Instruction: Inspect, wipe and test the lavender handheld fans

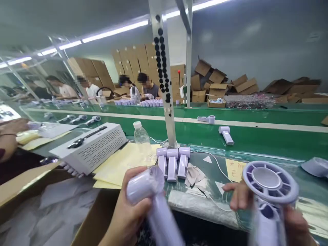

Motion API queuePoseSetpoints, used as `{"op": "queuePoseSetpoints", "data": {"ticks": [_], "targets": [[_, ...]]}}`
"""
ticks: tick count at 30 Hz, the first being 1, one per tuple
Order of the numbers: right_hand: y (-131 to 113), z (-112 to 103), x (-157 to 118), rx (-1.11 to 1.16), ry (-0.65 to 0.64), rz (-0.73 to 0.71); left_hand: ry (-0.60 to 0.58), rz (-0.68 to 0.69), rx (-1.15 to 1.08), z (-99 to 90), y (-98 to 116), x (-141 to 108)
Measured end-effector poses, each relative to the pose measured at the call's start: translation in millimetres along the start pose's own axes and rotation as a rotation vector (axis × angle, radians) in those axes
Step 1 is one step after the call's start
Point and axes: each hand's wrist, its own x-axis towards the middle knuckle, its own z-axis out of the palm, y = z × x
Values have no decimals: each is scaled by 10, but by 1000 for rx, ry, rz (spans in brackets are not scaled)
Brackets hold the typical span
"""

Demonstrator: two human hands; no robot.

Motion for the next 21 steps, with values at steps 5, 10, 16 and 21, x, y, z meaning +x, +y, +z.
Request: {"op": "queuePoseSetpoints", "data": {"ticks": [5, 10, 16, 21], "targets": [[-203, 157, -126, 144, -155, 259, 21, 146, 212, 194, -40, -146], [46, 610, -255, 14, -74, 309, -187, 404, 527, 390, -228, -108], [280, 835, -642, 77, -430, 334, -265, 777, 713, 552, -569, -159], [65, 591, -429, -67, -564, 309, -357, 711, 702, 569, -768, -58]]}}
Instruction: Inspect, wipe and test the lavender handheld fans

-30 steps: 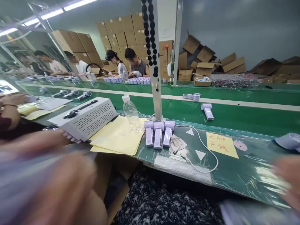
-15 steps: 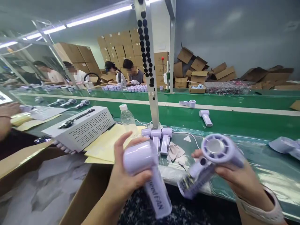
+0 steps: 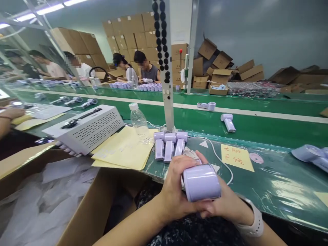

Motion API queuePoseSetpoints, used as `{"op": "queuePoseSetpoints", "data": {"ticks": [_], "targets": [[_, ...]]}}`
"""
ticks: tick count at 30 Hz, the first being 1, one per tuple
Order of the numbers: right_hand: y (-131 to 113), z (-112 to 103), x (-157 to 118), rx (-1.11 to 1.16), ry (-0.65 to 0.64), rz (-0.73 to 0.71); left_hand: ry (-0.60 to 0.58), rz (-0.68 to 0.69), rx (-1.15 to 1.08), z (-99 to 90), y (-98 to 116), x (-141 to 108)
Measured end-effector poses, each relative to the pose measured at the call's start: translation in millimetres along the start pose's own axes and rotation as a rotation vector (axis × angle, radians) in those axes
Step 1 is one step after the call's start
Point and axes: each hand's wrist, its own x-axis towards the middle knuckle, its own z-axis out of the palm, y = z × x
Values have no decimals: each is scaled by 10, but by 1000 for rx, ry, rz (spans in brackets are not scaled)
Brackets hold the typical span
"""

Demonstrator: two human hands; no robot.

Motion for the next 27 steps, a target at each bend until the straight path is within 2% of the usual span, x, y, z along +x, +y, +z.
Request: {"op": "queuePoseSetpoints", "data": {"ticks": [2, 3, 4, 5, 7, 8, 11, 14, 17, 19, 21, 23, 25, 27], "targets": [[-20, -343, 62, -302, 165, 107, -184, -92, 82, -15, -236, 9], [8, -555, 82, -491, 261, 178, -278, -155, 173, -29, -388, 14], [60, -782, 83, -686, 347, 272, -321, -224, 322, -41, -551, 18], [130, -1016, 63, -884, 409, 390, -332, -278, 496, -50, -713, 21], [288, -1463, -43, -1040, 516, 543, -336, -308, 743, -59, -984, 22], [362, -1662, -120, -1090, 556, 599, -329, -301, 782, -58, -1076, 21], [508, -2141, -389, -1210, 670, 699, -330, -240, 892, -40, -1164, 41], [534, -2466, -619, -1339, 796, 754, -424, -204, 1026, 24, -1100, 121], [510, -2623, -689, -1430, 914, 775, -540, -190, 1090, 128, -1065, 211], [524, -2618, -581, -1473, 949, 745, -567, -169, 1097, 186, -1080, 232], [595, -2543, -328, -1492, 892, 677, -547, -151, 1091, 211, -1112, 220], [726, -2445, 39, -1470, 764, 610, -484, -167, 1066, 196, -1144, 192], [891, -2368, 444, -1417, 653, 587, -371, -241, 1011, 157, -1160, 168], [1041, -2327, 791, -1356, 609, 606, -291, -323, 942, 119, -1139, 160]]}}
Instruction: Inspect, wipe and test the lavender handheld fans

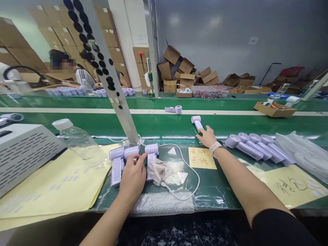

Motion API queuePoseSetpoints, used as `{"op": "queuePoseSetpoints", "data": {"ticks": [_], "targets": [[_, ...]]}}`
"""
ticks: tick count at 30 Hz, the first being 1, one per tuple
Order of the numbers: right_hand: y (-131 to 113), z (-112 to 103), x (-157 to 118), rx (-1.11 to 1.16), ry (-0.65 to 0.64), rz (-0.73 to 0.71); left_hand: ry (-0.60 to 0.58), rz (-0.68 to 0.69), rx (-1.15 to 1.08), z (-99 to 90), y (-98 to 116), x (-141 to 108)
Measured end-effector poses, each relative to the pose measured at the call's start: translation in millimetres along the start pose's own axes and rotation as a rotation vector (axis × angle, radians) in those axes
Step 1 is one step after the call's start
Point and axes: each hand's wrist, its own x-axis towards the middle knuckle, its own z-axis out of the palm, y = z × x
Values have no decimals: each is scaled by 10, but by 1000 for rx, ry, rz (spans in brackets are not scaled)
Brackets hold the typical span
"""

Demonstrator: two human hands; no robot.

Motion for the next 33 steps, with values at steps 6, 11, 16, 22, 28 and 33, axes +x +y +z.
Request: {"op": "queuePoseSetpoints", "data": {"ticks": [6, 11, 16, 22, 28, 33], "targets": [[-227, 157, 191, 119, -39, 113, -244, -148, -26, -163, 211, 2], [-268, 34, -15, 270, 0, 120, -323, -234, -41, -154, 430, 200], [-539, -326, -304, 475, 21, -41, -346, -293, -246, -169, 362, 391], [-798, -794, -1017, 782, 1, -337, -226, -416, -720, -508, 75, 242], [-1243, -869, -2042, 922, -113, -591, -169, -558, -1565, -706, 272, -313], [-1322, -882, -2283, 809, -331, -651, -20, -745, -1846, -674, 113, -658]]}}
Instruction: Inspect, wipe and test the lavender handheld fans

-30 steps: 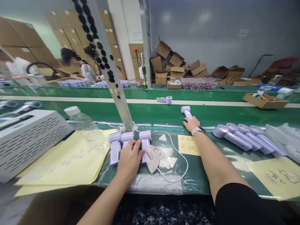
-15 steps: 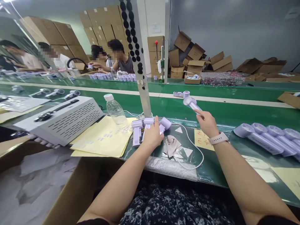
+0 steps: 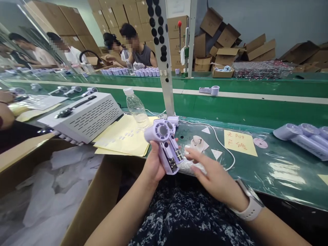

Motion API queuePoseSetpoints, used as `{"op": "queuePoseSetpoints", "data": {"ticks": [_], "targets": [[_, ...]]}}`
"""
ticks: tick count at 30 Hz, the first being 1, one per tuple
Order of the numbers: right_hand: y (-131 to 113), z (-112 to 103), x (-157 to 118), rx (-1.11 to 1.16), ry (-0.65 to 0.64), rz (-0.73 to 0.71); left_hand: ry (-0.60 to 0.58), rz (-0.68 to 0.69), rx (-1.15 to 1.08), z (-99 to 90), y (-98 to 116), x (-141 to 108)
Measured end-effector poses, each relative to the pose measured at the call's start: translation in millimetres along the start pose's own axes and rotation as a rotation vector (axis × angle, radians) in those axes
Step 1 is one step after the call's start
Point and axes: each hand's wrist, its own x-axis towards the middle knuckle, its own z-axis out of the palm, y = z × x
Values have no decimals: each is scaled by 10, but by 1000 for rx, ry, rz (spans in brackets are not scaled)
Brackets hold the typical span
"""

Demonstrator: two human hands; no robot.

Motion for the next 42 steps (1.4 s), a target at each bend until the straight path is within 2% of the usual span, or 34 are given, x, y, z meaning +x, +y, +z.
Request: {"op": "queuePoseSetpoints", "data": {"ticks": [3, 5, 7, 10, 13, 16, 20, 22, 25, 27, 31, 34, 37, 39, 42], "targets": [[208, -90, 91, -250, -40, 284, 34, 61, 87, -261, 67, -72], [301, -68, 195, -346, -81, 314, 39, 100, 120, -357, 109, -123], [271, 30, 284, -299, -138, 252, 34, 132, 111, -366, 142, -171], [38, 188, 300, -185, -197, 167, 7, 159, 74, -272, 200, -215], [-181, 215, 173, 4, -221, 140, 0, 200, 9, -150, 275, -211], [-256, 180, 38, 272, -275, 154, -11, 265, -52, -21, 309, -174], [-266, 213, -35, 623, -311, 229, -55, 289, -111, 191, 239, -115], [-267, 251, -58, 700, -287, 209, -86, 263, -135, 284, 189, -98], [-276, 324, -121, 744, -178, 208, -110, 262, -160, 366, 132, -85], [-285, 392, -170, 857, -115, 271, -81, 297, -135, 386, 98, -78], [-282, 514, -205, 1027, -92, 337, 3, 348, -43, 375, 23, -65], [-252, 500, -176, 912, -114, 270, -13, 361, -39, 347, -4, -72], [-237, 420, -148, 690, -144, 101, -41, 302, -146, 334, 7, -101], [-243, 386, -144, 620, -114, 11, -39, 272, -239, 341, 18, -127], [-255, 399, -153, 625, -47, -50, -45, 267, -319, 364, 22, -155]]}}
